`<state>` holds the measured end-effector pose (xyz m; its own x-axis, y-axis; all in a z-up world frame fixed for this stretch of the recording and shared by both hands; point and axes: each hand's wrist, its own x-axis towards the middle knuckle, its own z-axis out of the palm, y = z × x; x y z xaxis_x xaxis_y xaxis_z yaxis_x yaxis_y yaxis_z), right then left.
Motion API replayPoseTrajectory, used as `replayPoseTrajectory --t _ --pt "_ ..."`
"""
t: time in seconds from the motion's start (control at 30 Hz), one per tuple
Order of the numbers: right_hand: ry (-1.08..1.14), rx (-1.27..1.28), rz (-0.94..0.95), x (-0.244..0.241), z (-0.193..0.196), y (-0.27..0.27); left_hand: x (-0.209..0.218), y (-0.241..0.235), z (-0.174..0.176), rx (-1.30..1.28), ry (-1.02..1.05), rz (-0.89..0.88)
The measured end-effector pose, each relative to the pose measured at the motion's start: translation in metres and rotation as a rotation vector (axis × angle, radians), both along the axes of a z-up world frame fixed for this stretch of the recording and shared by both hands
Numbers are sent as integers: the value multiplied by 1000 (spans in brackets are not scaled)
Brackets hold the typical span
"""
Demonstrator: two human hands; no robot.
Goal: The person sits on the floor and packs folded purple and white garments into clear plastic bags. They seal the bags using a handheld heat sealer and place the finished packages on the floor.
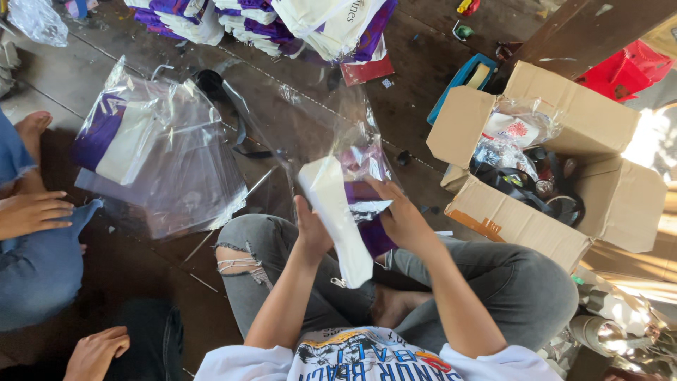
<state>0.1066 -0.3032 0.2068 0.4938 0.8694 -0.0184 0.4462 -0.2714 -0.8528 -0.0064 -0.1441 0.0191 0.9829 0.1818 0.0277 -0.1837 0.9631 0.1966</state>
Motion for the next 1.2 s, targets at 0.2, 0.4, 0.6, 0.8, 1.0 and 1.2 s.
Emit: replayPoseTrajectory --t 0.2,0.4,0.6,0.8,1.0,1.2 --pt "-401 -149 -375 -2 -42 -5 -9 4 40 279 174 102" --pt "154 -76 -272 5 -32 -23 -16 2 73 710 558 197" --pt "477 372 -258 -1 -58 -47 -7 22 94 424 927 320" --pt "647 328 -336 -14 -51 -36 -11 6 85 509 853 236" --pt "955 422 -760 5 -92 -29 -15 -11 98 617 635 239" --pt "1105 266 -1088 11 -202 -43 -15 -26 79 801 777 249"
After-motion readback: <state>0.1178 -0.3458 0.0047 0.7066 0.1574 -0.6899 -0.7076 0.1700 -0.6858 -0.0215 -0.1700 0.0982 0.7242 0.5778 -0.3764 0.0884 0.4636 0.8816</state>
